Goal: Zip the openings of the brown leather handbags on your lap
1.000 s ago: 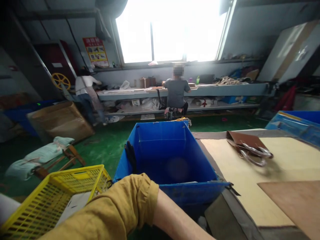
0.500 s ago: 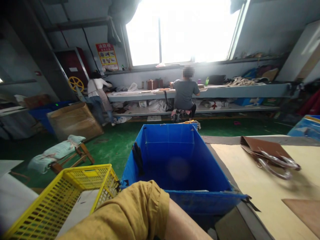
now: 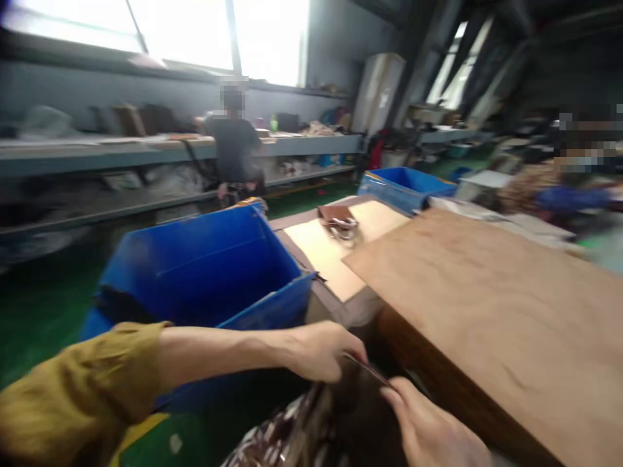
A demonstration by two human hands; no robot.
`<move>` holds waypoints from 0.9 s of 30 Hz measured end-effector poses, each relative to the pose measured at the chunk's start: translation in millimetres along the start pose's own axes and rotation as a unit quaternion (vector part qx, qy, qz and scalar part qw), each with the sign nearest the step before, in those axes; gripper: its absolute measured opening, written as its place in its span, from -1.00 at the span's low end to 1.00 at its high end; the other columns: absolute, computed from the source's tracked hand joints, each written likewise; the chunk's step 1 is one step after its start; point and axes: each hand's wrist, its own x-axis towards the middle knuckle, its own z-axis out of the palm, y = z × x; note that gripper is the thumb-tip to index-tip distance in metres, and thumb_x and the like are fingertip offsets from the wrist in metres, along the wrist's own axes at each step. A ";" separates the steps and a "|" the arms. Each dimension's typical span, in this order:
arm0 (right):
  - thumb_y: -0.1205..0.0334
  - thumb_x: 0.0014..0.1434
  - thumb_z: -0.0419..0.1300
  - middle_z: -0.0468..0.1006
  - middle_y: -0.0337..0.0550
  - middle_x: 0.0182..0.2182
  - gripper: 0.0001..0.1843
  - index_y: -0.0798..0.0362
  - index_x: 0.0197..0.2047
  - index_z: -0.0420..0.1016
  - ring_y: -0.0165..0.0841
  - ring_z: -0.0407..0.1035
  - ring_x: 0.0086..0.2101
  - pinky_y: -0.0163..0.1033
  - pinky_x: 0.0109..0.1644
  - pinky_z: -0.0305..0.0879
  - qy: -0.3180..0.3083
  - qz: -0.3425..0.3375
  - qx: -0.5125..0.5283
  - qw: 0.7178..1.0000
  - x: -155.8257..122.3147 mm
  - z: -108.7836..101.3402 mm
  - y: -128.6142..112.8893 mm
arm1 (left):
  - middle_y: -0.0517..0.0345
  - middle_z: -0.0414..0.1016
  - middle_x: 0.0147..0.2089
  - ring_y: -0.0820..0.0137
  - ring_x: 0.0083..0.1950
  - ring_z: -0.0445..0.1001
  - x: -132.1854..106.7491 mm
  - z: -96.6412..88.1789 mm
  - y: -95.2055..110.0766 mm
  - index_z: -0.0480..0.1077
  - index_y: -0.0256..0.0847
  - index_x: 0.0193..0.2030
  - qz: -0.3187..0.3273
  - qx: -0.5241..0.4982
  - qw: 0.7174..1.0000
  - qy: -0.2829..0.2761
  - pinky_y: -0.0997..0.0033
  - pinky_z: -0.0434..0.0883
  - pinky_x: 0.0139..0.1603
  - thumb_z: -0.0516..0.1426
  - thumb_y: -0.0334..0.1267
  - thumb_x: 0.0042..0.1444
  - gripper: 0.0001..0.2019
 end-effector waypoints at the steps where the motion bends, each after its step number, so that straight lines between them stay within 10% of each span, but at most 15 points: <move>1: 0.07 0.26 -0.04 0.51 -0.27 -0.50 -0.72 -0.06 -0.35 0.42 -0.38 0.39 -0.52 -0.31 -0.48 0.17 -0.048 0.038 -0.023 0.998 -7.1 -13.7 -1.2 | 0.16 0.50 -0.28 0.39 -0.29 0.44 3.6 -2.4 -4.0 0.43 -0.22 -0.15 0.032 -0.006 0.999 -0.015 0.57 0.33 -0.40 0.02 -0.45 -0.21 -0.59; 10: 0.22 0.26 0.01 0.52 -0.26 -0.48 -0.79 0.01 -0.40 0.35 -0.35 0.41 -0.45 -0.31 -0.42 0.02 -0.141 0.146 -0.050 0.978 -12.5 -25.5 -14.2 | 0.30 0.31 -0.57 0.51 -0.52 0.24 24.3 11.5 -9.9 0.50 -0.23 -0.34 0.008 -0.038 0.998 -0.050 0.59 0.09 -0.57 0.01 -0.40 -0.20 -0.70; 27: 0.18 0.13 0.19 0.51 -0.28 -0.38 -0.91 -0.03 -0.28 0.40 -0.31 0.36 -0.36 -0.25 -0.32 0.03 -0.157 0.102 -0.084 0.979 4.9 -22.7 -23.8 | 0.29 0.19 -0.66 0.55 -0.57 0.16 26.9 19.5 5.4 0.46 -0.25 -0.52 0.014 0.034 0.999 -0.009 0.58 0.03 -0.56 0.03 -0.38 -0.08 -0.82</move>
